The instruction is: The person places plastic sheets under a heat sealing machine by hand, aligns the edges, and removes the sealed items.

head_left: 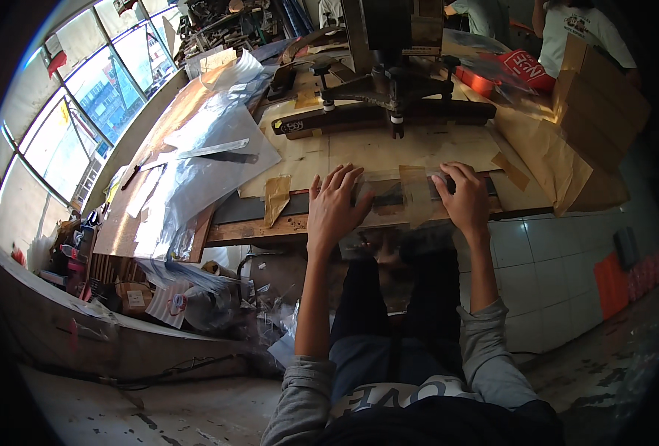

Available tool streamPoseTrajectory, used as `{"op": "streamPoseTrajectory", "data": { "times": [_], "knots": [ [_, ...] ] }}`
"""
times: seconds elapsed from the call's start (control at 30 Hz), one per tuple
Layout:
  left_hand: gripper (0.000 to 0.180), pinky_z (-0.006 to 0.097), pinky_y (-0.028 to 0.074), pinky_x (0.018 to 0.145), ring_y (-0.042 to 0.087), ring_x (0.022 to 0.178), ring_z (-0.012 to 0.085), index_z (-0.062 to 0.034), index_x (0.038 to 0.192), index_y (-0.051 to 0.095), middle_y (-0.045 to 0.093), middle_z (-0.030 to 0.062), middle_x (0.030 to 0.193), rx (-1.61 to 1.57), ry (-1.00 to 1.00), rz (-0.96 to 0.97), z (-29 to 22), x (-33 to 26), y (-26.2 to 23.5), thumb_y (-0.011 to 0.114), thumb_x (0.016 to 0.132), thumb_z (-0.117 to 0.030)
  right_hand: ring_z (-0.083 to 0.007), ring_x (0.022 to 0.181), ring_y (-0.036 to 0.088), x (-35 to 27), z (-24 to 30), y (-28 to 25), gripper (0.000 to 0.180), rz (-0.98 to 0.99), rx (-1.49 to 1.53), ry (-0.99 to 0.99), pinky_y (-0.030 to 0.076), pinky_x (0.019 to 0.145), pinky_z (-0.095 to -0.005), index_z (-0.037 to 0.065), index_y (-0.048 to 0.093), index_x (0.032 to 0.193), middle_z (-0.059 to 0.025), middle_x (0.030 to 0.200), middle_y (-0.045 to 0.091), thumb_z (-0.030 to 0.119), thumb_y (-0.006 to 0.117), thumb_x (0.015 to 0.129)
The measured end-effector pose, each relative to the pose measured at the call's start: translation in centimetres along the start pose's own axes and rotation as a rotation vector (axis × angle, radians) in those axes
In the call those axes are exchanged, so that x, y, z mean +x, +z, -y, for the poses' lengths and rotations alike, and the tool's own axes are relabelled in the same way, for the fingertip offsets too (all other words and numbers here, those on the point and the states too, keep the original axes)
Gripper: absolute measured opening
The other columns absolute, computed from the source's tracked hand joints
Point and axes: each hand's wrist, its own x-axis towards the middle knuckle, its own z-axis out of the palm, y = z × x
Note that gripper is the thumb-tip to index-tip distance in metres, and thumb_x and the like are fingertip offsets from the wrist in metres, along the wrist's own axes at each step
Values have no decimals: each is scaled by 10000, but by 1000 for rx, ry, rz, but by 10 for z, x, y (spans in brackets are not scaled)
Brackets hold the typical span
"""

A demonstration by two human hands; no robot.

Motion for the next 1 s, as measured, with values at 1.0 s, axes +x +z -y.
{"op": "streamPoseTrajectory", "data": {
  "times": [1.0],
  "knots": [
    [476,460,237,1091,469,1230,247,-129,1230,548,538,77,1285,-13,-2,-27,0,1,1,596,833,-388,-265,941,613,-1,-4,1,244,13,6,-18,450,862,-362,10,665,948,-98,988,663,211,679,810]
  ]
}}
